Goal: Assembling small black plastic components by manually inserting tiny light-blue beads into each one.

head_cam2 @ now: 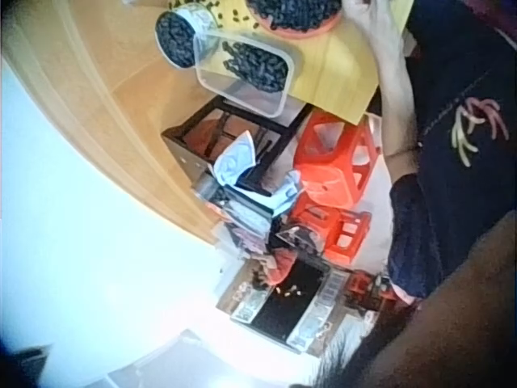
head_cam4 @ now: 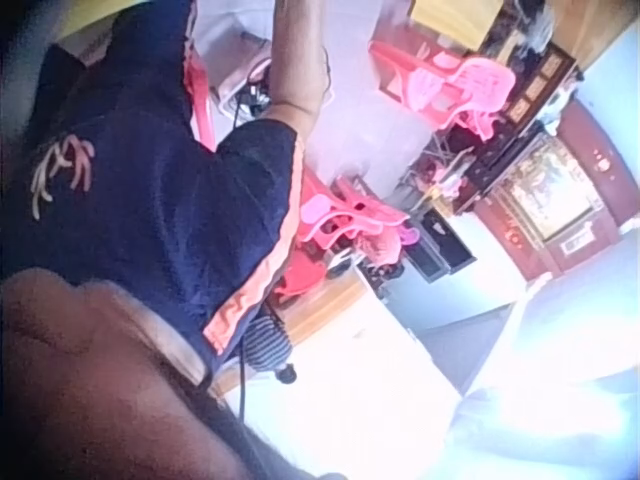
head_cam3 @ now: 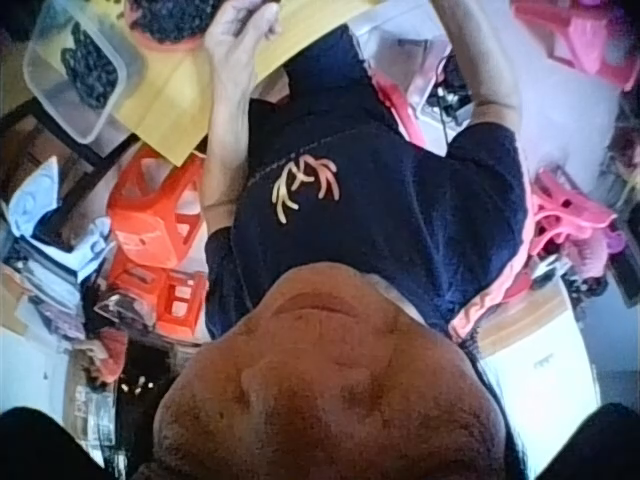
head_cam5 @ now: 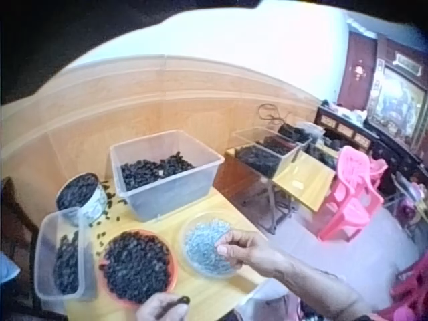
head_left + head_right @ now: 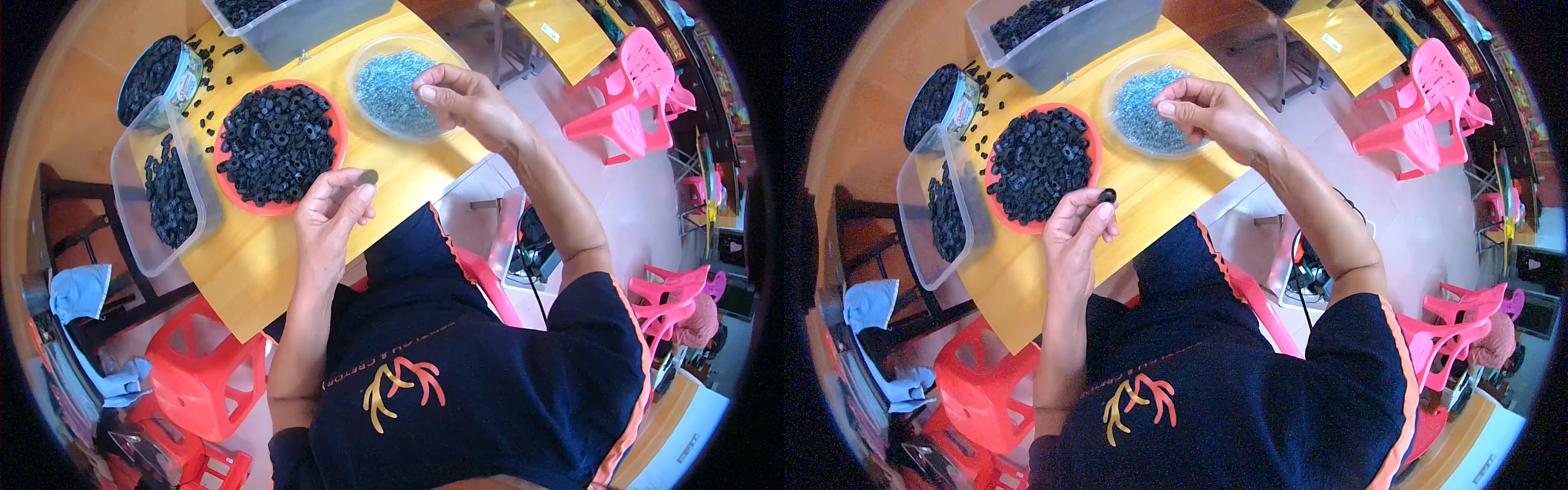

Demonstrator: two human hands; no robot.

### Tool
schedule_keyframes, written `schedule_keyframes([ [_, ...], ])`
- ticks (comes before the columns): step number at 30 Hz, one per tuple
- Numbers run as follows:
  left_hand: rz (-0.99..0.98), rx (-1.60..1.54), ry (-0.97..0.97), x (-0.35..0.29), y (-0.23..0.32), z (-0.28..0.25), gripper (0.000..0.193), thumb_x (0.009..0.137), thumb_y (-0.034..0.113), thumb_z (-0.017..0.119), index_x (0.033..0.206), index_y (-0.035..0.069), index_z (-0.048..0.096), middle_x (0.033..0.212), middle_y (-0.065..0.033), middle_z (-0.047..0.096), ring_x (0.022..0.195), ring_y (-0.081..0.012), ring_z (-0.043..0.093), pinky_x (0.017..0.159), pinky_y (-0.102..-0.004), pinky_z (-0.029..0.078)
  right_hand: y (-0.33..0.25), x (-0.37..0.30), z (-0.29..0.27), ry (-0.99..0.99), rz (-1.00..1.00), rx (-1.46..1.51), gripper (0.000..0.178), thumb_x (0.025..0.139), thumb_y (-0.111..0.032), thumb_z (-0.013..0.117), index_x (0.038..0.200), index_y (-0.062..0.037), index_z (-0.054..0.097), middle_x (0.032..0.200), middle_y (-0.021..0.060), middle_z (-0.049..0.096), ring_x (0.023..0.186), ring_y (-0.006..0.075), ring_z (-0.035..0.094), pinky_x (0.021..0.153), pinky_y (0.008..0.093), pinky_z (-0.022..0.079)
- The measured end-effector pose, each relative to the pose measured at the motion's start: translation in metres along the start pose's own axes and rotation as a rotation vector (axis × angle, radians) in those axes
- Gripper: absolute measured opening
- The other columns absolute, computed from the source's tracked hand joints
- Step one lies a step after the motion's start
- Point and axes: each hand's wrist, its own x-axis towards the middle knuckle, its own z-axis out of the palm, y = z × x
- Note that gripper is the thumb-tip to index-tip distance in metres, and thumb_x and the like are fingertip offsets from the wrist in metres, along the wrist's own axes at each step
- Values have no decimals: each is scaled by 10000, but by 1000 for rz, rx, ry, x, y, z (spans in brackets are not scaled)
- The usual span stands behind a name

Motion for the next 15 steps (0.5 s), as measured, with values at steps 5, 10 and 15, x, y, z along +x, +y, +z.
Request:
schedule_keyframes([
  [5,20,-112,-3,2,4,5,164,876,59,666,1026,4,629,819,-15,624,668,-73,559,608,-215,434,-2,-18,46,-161,-45,235,197,898,-202,669,1018,-46,654,834,-8,620,639,53,491,561,218,417],
  [10,55,-128,1,-2,2,-1,170,877,55,663,1036,7,628,823,-15,620,672,-72,556,616,-216,437,-3,-25,72,-199,-66,96,170,904,-169,657,1011,-40,630,828,8,592,650,68,510,573,213,411],
  [15,67,-129,10,-9,-2,-6,169,876,47,661,1035,8,622,842,-19,627,685,-71,563,621,-218,447,1,-35,87,-180,-88,-28,150,900,-151,660,991,-36,630,834,5,596,710,82,547,622,225,450],
])
